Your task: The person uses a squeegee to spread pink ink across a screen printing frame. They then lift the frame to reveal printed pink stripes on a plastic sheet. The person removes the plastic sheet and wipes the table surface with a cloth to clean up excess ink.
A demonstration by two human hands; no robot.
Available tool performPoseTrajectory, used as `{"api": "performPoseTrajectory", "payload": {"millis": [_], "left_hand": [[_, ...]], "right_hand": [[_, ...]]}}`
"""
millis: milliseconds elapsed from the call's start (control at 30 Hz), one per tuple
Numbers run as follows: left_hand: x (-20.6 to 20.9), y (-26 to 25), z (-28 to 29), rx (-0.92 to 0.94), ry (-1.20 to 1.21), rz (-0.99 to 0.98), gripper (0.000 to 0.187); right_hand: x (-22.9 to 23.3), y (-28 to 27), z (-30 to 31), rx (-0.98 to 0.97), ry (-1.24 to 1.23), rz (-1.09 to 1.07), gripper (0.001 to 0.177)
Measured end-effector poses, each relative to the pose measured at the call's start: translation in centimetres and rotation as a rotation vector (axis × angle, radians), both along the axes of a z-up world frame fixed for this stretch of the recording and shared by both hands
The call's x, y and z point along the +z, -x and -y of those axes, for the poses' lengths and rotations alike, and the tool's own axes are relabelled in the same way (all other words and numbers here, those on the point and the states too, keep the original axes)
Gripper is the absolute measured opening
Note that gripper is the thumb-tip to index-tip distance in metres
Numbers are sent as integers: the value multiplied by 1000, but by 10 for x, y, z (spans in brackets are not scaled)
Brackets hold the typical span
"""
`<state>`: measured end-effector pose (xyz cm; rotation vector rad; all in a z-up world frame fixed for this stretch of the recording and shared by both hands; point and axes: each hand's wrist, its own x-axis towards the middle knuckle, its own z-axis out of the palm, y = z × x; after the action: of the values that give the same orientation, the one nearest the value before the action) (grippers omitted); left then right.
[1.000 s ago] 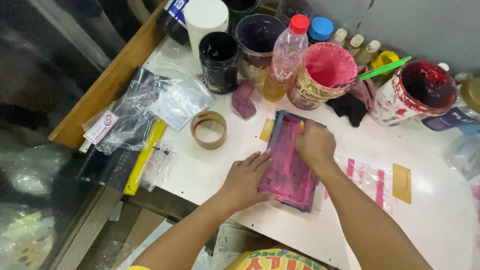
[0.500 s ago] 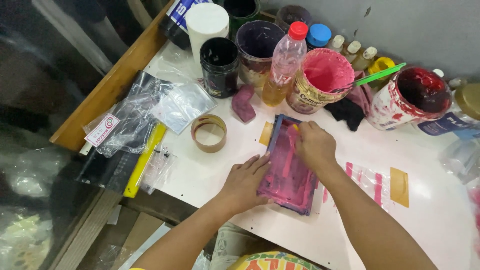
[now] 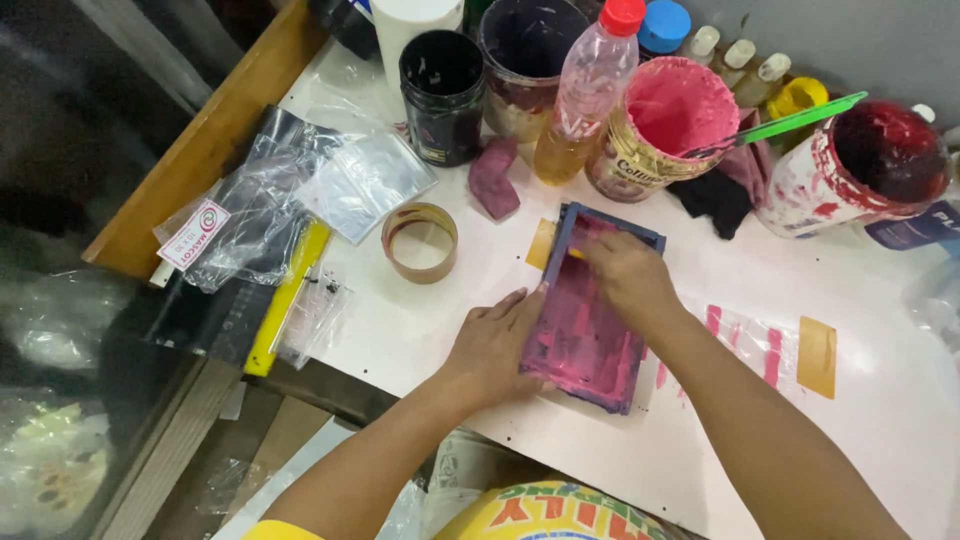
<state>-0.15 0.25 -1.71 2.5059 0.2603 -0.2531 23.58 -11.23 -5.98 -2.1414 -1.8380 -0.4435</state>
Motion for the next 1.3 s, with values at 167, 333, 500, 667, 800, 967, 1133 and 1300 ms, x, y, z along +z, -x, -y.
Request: {"api": "performPoseTrajectory", "payload": {"millis": [167, 333, 500, 667, 800, 967, 1133, 1300], "left_hand": [[-9, 2, 1, -1, -33, 35, 115], [-15, -1, 0, -4, -43, 67, 118], [-12, 1, 1, -2, -27, 45, 119], [10, 2, 1, -3, 4, 1, 114], [12, 2, 1, -12, -11, -23, 111], [18, 2, 2, -34, -28, -38, 106], [19, 2, 2, -33, -30, -63, 104], [19, 0, 1, -35, -36, -62, 103]], "right_hand": [[-1, 66, 46, 114, 83, -135, 22], [-10, 86, 70, 262, 111, -186, 24], [-6, 71, 67, 230, 323, -495, 14], [33, 33, 53, -194, 432, -734, 19], [20, -13, 26, -517, 171, -453, 20], [-8, -20, 2, -666, 195, -383, 24], [0, -3, -4, -738, 237, -436, 31], [10, -3, -8, -759, 145, -428, 25]]}}
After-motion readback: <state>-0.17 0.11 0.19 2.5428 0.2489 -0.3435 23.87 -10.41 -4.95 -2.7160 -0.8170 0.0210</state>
